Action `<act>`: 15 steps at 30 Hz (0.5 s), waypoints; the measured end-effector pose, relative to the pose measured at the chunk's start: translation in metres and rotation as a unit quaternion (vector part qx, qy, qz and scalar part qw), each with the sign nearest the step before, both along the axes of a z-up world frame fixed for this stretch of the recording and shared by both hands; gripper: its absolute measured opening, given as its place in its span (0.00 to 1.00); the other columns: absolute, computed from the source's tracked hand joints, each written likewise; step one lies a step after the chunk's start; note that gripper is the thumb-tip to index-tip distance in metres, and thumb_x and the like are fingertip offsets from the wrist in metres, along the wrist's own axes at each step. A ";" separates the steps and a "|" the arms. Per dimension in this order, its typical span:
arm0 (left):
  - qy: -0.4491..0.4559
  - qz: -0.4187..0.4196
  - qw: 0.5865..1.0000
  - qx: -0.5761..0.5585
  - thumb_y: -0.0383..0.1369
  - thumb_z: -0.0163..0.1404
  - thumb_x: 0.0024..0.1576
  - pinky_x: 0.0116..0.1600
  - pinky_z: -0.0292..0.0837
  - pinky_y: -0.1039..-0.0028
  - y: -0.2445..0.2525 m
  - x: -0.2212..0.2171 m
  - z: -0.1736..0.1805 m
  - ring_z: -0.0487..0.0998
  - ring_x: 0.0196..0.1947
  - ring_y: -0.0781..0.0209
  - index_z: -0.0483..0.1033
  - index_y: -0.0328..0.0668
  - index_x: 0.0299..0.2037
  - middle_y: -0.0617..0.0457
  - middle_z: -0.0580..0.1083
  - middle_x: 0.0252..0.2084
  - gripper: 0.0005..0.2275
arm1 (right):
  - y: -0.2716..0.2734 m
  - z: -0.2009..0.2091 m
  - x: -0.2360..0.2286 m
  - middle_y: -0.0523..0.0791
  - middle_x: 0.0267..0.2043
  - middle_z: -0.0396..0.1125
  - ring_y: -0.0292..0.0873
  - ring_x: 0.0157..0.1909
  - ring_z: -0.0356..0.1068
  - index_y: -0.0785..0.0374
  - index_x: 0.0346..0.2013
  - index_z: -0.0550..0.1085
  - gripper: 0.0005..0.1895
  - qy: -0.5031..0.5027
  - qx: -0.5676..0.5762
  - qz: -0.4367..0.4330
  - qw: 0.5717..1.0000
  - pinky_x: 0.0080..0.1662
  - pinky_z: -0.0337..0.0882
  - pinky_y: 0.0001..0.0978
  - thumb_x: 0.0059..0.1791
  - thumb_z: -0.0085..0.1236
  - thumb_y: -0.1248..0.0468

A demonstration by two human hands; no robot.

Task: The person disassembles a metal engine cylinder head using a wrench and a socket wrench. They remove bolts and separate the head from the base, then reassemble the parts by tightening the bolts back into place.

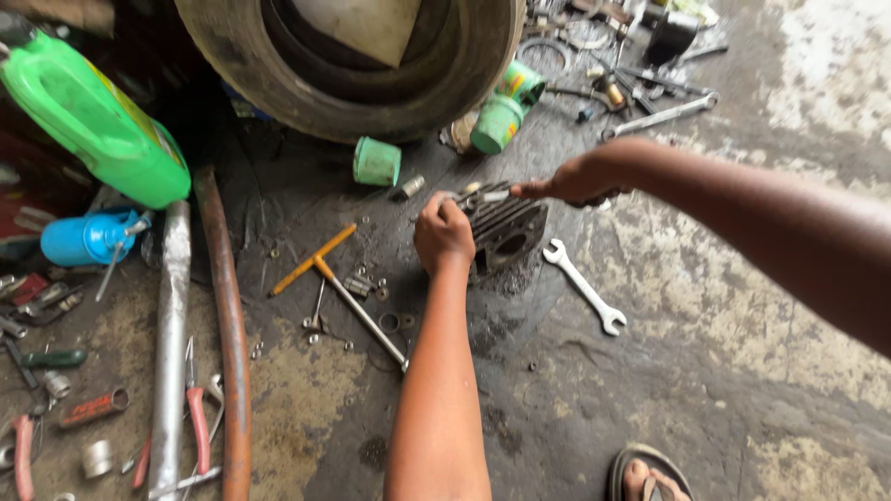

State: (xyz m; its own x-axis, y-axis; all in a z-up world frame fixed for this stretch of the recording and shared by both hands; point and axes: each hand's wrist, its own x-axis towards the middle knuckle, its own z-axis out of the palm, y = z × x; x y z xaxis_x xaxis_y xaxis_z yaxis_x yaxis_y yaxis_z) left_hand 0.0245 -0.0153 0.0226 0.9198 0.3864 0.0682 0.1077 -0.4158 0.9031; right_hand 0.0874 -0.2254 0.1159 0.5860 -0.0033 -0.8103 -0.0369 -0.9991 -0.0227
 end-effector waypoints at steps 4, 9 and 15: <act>-0.012 -0.001 1.000 0.003 0.39 0.37 0.54 0.48 0.73 0.55 -0.001 -0.003 -0.003 0.79 0.43 0.37 0.82 0.44 0.38 0.41 0.80 0.40 0.17 | -0.003 -0.005 0.003 0.62 0.63 0.63 0.65 0.68 0.62 0.64 0.63 0.65 0.56 -0.003 0.011 -0.045 0.999 0.65 0.63 0.64 0.43 0.32 0.19; -0.031 0.041 0.999 0.003 0.38 0.38 0.55 0.47 0.73 0.54 -0.010 -0.005 -0.014 0.79 0.42 0.36 0.81 0.43 0.38 0.40 0.80 0.40 0.16 | -0.032 -0.001 0.024 0.55 0.38 0.76 0.53 0.39 0.75 0.69 0.48 0.81 0.44 -0.072 0.063 0.125 0.988 0.43 0.78 0.52 0.46 0.46 0.30; -0.039 0.037 0.999 -0.004 0.38 0.37 0.55 0.50 0.73 0.54 -0.014 -0.003 -0.013 0.79 0.44 0.37 0.81 0.43 0.40 0.41 0.80 0.42 0.17 | -0.036 0.038 0.008 0.42 0.27 0.64 0.36 0.27 0.60 0.68 0.40 0.73 0.24 -0.256 0.394 -0.170 0.866 0.31 0.66 0.29 0.59 0.38 0.50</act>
State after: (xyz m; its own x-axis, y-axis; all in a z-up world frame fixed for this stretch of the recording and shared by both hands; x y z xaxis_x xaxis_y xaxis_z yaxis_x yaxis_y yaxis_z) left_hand 0.0214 -0.0289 0.0100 0.8811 0.4532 0.1354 0.0666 -0.4024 0.9131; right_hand 0.0953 -0.2612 0.1536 0.9429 0.1909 -0.2731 -0.1086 -0.5989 -0.7934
